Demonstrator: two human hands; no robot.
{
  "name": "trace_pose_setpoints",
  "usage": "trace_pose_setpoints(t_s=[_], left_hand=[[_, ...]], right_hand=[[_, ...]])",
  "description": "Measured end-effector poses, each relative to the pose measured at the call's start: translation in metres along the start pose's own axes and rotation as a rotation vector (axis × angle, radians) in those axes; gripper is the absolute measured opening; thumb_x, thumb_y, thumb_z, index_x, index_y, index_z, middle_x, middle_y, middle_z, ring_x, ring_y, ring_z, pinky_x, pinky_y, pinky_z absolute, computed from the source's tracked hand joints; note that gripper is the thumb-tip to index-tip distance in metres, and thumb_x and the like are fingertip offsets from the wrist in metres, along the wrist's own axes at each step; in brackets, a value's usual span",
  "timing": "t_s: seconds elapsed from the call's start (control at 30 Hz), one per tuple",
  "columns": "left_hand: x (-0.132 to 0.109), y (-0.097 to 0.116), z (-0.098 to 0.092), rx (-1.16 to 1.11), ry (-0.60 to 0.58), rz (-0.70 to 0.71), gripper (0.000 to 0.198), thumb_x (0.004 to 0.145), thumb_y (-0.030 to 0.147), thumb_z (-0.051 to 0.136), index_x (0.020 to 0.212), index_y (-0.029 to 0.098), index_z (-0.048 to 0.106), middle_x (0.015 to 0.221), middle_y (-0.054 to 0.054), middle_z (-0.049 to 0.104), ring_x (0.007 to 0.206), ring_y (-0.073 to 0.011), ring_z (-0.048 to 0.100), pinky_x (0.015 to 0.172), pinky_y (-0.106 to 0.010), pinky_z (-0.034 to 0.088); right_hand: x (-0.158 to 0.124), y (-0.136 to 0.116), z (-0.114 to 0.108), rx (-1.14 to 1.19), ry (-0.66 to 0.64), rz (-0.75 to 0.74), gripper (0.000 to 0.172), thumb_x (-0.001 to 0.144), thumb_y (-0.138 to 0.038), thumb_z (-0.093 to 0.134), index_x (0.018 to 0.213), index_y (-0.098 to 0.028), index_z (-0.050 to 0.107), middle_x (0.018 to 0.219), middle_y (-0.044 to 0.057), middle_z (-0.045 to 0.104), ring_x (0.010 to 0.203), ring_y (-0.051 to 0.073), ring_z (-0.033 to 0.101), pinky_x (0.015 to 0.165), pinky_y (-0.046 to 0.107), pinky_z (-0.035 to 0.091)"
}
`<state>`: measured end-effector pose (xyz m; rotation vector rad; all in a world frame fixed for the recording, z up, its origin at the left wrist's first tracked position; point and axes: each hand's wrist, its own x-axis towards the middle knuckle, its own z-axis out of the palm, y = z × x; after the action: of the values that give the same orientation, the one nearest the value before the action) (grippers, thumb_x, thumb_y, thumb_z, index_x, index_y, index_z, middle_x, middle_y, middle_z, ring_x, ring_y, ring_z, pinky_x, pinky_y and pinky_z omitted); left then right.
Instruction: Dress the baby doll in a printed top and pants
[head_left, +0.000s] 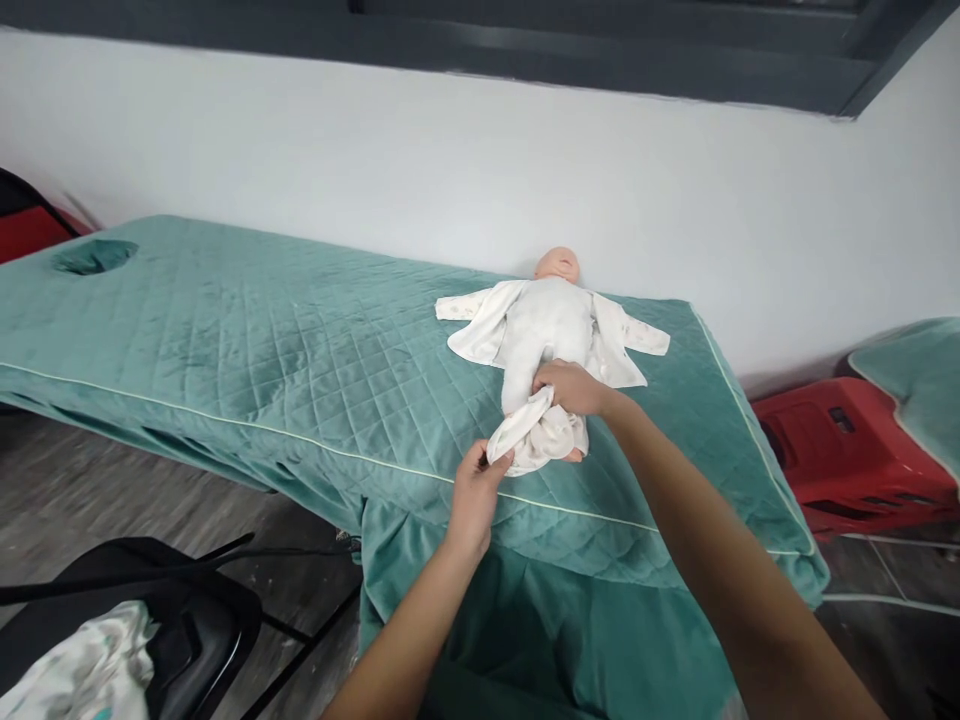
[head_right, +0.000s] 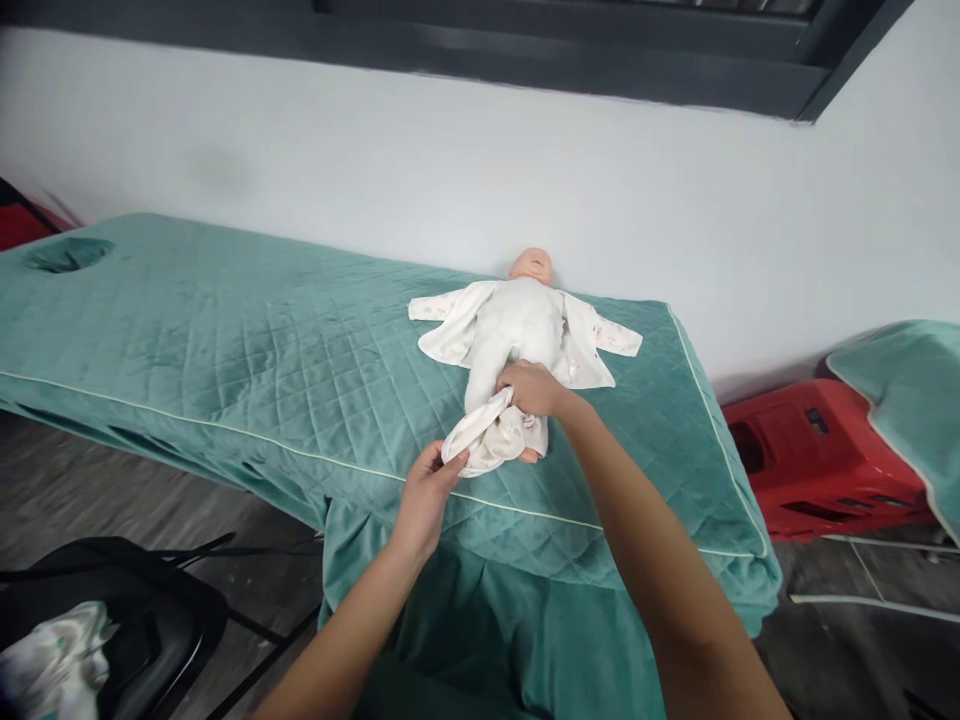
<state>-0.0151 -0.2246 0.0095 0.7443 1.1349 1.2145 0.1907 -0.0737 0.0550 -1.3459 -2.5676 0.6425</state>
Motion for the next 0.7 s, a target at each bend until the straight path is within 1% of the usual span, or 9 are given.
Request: trace_pose_setpoints(t_s=[0.1,0.17,0.27,0.37,0.43,0.5,0.6,0.7], left_hand=[[0.003,0.007,0.005,-0.139,-0.07,-0.074,0.03,0.075,0.041,0.081,0.083,0.018,0.064,0.085,0.001,0.064,0.081,-0.0142,0.058,0.08,-0.026,0.044],[0.006,0.008,0.007,-0.22,-0.113,-0.096,0.032,0.074,0.041,0.082,0.086,0.018,0.064,0.087,0.001,0.065,0.083,-0.0143,0.059,0.083,-0.027,0.045],[0.015,0.007,0.004,-0.243,-0.16,-0.107,0.036,0.073,0.042,0.084,0.09,0.017,0.065,0.086,0.0,0.064,0.083,-0.014,0.058,0.082,-0.027,0.046],[0.029,0.005,-0.001,-0.167,-0.212,-0.081,0.039,0.075,0.046,0.082,0.09,0.017,0.063,0.085,0.001,0.062,0.08,-0.0135,0.056,0.078,-0.026,0.045],[0.04,0.003,-0.004,-0.107,-0.243,-0.029,0.04,0.077,0.049,0.08,0.088,0.017,0.06,0.082,0.002,0.059,0.077,-0.0128,0.054,0.075,-0.025,0.044],[0.051,0.003,-0.007,-0.058,-0.263,0.03,0.04,0.079,0.051,0.078,0.087,0.017,0.058,0.079,0.003,0.056,0.075,-0.0122,0.05,0.071,-0.024,0.042],[0.068,0.008,-0.011,0.024,-0.324,0.099,0.038,0.083,0.052,0.072,0.088,0.018,0.056,0.078,0.003,0.053,0.073,-0.0123,0.047,0.068,-0.023,0.039],[0.085,0.018,-0.019,0.19,-0.413,0.18,0.034,0.086,0.05,0.068,0.09,0.018,0.056,0.08,0.003,0.053,0.076,-0.0137,0.047,0.07,-0.024,0.038]], right_hand=[[-0.003,-0.001,0.001,0.007,0.006,-0.004,0.011,0.079,-0.022,0.068,0.089,-0.022,0.071,0.102,0.006,0.075,0.107,0.027,0.06,0.101,0.04,0.038],[-0.005,-0.001,0.0,0.012,0.007,-0.004,0.013,0.079,-0.025,0.068,0.091,-0.021,0.07,0.105,0.007,0.074,0.108,0.028,0.059,0.102,0.041,0.038],[-0.007,-0.001,-0.002,0.044,0.011,-0.011,0.018,0.077,-0.03,0.07,0.093,-0.021,0.07,0.106,0.007,0.073,0.11,0.028,0.059,0.103,0.042,0.039],[-0.009,0.0,-0.003,0.119,0.051,-0.032,0.026,0.079,-0.043,0.071,0.094,-0.021,0.069,0.107,0.008,0.072,0.111,0.028,0.059,0.105,0.044,0.038],[-0.01,0.001,-0.002,0.163,0.071,-0.046,0.035,0.08,-0.053,0.071,0.093,-0.022,0.07,0.108,0.008,0.072,0.112,0.028,0.06,0.106,0.045,0.038],[-0.011,0.002,-0.001,0.19,0.082,-0.05,0.041,0.079,-0.06,0.071,0.093,-0.022,0.07,0.111,0.009,0.072,0.113,0.029,0.06,0.107,0.046,0.037],[-0.013,0.002,0.0,0.221,0.105,-0.042,0.045,0.078,-0.064,0.071,0.093,-0.022,0.072,0.114,0.009,0.072,0.115,0.031,0.06,0.106,0.046,0.039],[-0.016,0.001,0.0,0.248,0.113,-0.04,0.045,0.076,-0.066,0.073,0.091,-0.023,0.074,0.113,0.009,0.072,0.116,0.03,0.06,0.104,0.045,0.042]])
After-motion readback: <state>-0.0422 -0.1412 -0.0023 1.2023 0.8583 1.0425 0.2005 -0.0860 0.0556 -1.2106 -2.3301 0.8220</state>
